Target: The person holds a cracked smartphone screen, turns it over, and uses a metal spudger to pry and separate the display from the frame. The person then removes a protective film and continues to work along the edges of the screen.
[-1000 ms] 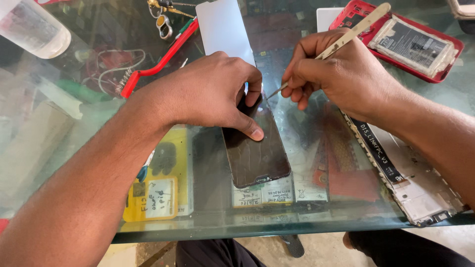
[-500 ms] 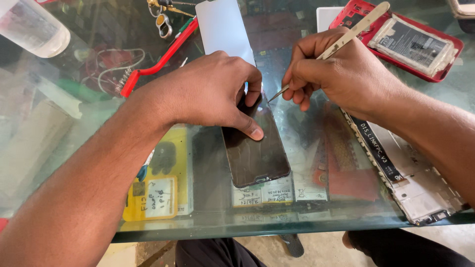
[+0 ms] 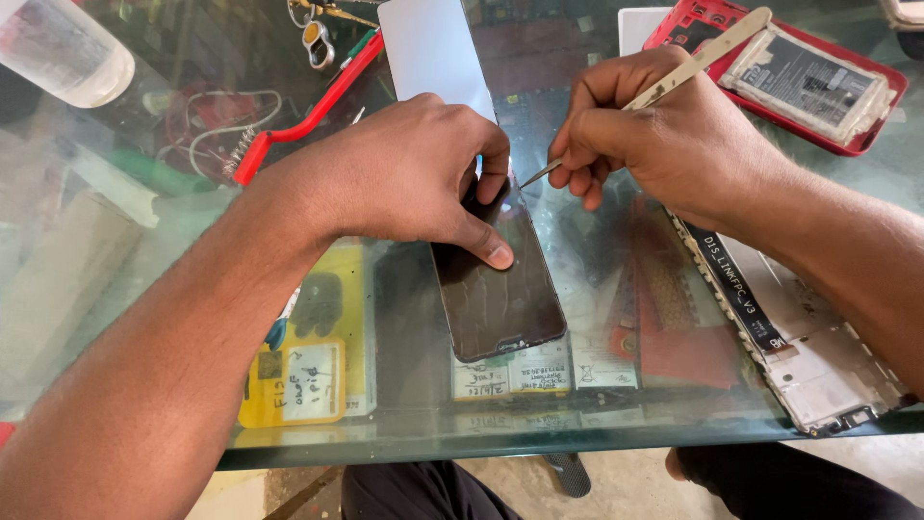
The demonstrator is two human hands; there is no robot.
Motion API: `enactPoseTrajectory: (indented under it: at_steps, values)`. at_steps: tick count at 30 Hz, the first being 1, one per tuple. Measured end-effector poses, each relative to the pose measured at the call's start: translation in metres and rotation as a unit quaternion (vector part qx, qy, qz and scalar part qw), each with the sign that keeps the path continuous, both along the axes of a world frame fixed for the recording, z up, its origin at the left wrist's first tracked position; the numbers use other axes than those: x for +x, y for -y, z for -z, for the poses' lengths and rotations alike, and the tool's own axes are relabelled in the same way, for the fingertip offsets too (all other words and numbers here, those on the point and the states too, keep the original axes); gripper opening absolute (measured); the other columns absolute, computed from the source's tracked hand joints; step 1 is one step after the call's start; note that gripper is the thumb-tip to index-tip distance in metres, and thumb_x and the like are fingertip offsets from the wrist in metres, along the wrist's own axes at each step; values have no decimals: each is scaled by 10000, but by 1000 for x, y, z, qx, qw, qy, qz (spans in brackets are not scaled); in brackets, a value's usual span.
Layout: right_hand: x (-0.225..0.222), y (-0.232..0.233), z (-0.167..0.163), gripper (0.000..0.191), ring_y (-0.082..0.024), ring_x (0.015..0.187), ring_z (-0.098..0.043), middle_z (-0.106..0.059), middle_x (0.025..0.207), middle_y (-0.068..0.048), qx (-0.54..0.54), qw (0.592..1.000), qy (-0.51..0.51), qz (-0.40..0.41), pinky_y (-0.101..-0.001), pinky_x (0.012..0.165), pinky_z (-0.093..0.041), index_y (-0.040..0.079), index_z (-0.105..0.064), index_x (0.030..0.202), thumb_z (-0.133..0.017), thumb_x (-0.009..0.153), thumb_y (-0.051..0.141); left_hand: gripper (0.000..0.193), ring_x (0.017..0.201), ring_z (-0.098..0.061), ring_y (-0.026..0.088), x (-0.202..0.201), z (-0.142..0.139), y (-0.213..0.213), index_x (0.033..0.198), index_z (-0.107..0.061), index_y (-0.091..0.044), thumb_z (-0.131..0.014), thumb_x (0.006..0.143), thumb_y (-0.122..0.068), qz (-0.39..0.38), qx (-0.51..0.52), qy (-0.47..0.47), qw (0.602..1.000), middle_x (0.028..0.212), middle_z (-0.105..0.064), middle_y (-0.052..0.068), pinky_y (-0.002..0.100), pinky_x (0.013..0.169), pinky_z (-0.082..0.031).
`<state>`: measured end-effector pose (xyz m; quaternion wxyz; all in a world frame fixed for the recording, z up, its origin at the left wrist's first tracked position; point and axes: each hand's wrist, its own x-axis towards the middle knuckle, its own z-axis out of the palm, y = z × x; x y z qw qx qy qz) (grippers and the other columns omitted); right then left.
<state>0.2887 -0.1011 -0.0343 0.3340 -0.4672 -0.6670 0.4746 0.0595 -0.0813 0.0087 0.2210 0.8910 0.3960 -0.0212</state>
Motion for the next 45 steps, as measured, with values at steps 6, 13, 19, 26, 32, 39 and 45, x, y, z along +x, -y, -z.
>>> enactPoseTrajectory:
  at_steps: [6,13,19,26,32,39,45]
  values:
    - [-3,1,0,184,-149,680,-717,-733,807,-134,-1,1000,-10,22,-309,596,-602,-26,-665,845,-563,963,72,521,665,-715,251,-1,1,-1,830,-717,-63,-945,546,-436,8,8,-1,1000,683,-716,102,390,623,-547]
    - [0,1,-4,187,-183,587,-671,-745,734,-163,-18,999,31,-12,-313,555,-559,-54,-670,786,-574,902,57,510,654,-710,257,-1,1,-1,807,-714,-55,-944,535,-420,3,0,1,1000,676,-714,101,400,616,-542]
    - [-2,1,-2,164,-172,618,-690,-729,748,-154,-33,999,7,5,-314,561,-569,-43,-669,807,-572,902,48,519,659,-707,260,-1,0,0,808,-712,-51,-948,540,-427,0,6,-2,1000,678,-711,105,399,621,-542]
    - [-2,4,-1,183,-161,637,-687,-737,785,-139,-14,1000,-3,7,-304,583,-577,-27,-675,840,-560,946,68,515,667,-717,244,0,-1,0,819,-715,-61,-948,536,-423,-13,0,-11,1000,687,-720,91,393,624,-553]
    - [-1,2,-1,188,-180,628,-689,-738,769,-159,-20,1000,5,-12,-319,566,-566,-56,-652,792,-571,926,48,509,669,-719,242,0,0,0,822,-720,-68,-944,532,-420,-21,-6,-13,1000,693,-722,86,391,622,-553]
    - [-3,3,0,157,-155,680,-710,-729,805,-139,-21,999,-27,20,-303,599,-593,-19,-650,847,-565,944,69,520,670,-712,260,-1,1,-2,827,-720,-58,-946,552,-437,6,12,-2,1000,694,-721,102,393,630,-551]
    - [-4,3,-5,191,-161,605,-682,-723,750,-157,-29,999,3,-22,-306,533,-553,-53,-622,735,-575,893,44,507,676,-720,245,-1,0,-1,821,-718,-71,-941,539,-429,-12,1,-20,1000,690,-722,96,392,633,-552]
